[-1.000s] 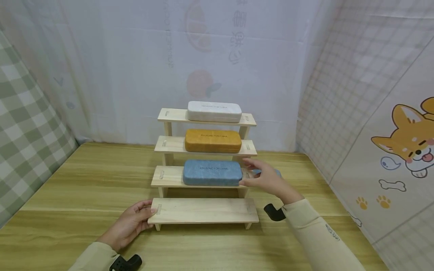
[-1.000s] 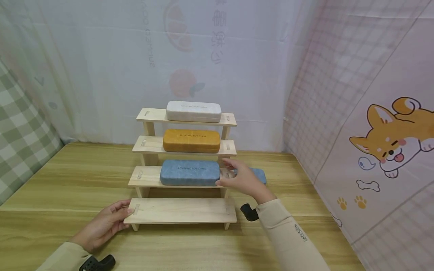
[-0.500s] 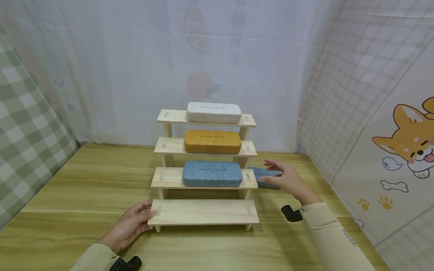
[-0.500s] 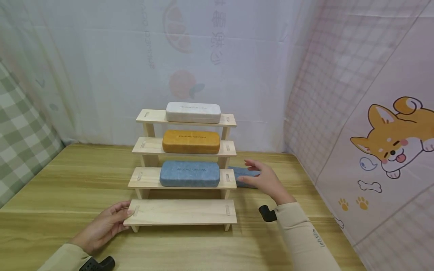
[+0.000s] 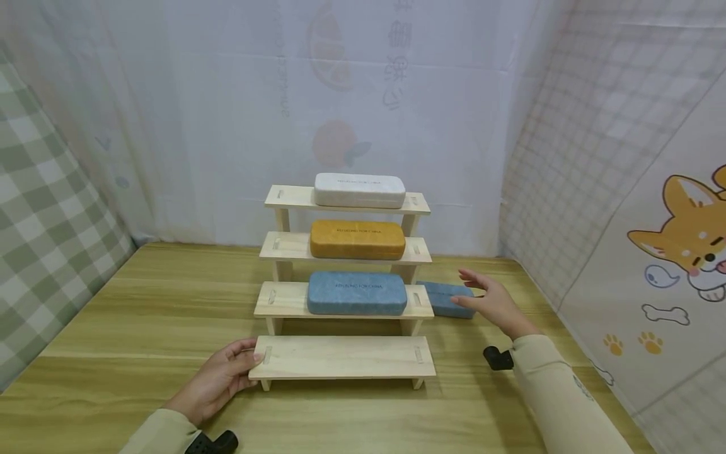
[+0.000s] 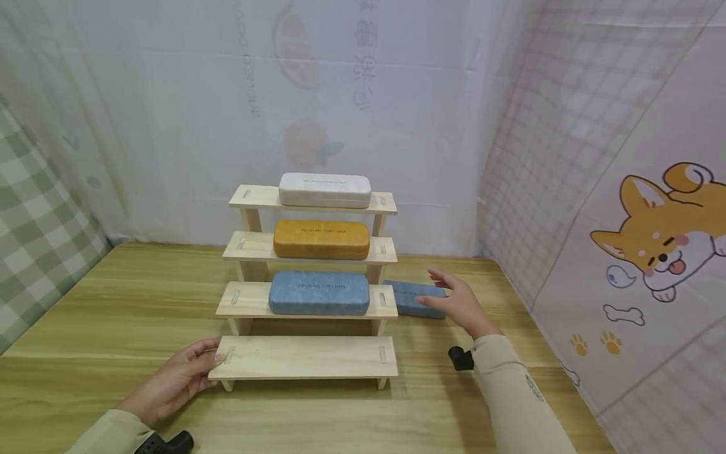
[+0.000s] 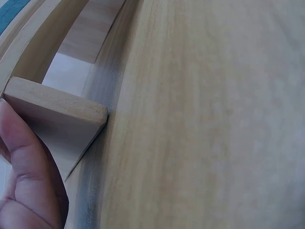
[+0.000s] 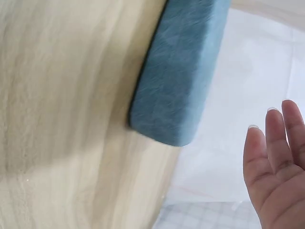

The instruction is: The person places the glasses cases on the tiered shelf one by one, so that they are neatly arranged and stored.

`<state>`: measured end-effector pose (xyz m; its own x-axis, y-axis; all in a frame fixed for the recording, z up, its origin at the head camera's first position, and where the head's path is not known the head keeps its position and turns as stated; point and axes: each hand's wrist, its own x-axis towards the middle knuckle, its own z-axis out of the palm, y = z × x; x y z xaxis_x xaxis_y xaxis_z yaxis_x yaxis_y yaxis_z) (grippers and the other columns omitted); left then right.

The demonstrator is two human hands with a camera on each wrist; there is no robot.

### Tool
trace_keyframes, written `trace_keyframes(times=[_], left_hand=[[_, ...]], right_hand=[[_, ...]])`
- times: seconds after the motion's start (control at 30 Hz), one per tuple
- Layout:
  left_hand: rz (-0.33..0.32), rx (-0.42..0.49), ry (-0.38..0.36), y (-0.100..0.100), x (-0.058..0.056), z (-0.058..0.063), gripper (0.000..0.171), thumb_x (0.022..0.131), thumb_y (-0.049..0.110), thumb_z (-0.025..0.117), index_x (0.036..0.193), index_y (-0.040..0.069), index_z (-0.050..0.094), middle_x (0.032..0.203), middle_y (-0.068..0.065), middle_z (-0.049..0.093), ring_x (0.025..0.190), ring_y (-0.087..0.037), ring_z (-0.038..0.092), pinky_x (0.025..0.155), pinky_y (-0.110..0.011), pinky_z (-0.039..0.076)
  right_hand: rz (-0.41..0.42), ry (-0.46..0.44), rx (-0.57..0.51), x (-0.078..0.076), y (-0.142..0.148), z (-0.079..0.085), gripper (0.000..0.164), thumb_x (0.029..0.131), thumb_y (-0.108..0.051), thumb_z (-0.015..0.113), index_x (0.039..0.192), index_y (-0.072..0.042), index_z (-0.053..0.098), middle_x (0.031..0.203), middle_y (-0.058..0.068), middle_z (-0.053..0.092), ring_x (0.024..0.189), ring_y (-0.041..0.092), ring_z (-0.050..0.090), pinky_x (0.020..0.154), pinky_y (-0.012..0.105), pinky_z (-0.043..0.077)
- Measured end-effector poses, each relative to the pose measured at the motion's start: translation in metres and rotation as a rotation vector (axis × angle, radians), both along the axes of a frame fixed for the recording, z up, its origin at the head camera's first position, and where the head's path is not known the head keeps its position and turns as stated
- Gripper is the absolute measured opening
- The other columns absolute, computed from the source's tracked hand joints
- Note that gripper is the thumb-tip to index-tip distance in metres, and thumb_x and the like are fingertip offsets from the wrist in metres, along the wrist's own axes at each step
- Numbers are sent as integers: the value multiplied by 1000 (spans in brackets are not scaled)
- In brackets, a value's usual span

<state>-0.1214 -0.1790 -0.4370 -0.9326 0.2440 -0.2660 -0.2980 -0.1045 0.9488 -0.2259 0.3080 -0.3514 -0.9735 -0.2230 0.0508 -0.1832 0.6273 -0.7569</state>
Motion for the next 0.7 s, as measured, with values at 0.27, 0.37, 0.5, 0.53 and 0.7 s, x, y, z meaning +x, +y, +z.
trace_keyframes(times=[0.27,0.37,0.5,0.53,0.7], left_hand=[[6,7,3,1,0,0,69,97,13,57,144,-14,16,107,-2,58,87,-12,59,73,-27,50],[4,4,6,0,0,0,68,97,13,57,144,-14,16,107,-2,57,87,-12,59,73,-27,50],[4,1,4,0,0,0,68,97,14,56,144,-14,16,108,-3,57,88,-12,59,73,-27,51],[3,0,3,0,0,0,68,97,14,56,144,-14,16,109,-3,57,88,-12,59,73,-28,51],[-7,0,1,0,0,1,69,98,15,56,144,-15,15,111,-4,56,89,-12,59,73,-28,51]], right_hand=[[-44,-28,36,-15,9,-15,83,86,-29,74,150,0,29,149,27,31,134,47,30,99,63,37],[-52,-37,55,-19,12,-19,84,86,-29,74,150,2,28,151,27,28,135,49,26,101,64,33],[-52,-57,68,-24,14,-24,86,86,-28,74,149,5,27,152,28,26,136,50,23,104,64,29],[-51,-62,73,-25,15,-25,86,86,-28,74,149,5,27,152,28,26,136,51,23,104,64,29],[-51,-96,102,-29,19,-31,87,85,-29,74,148,6,26,151,30,25,136,51,22,105,64,27]])
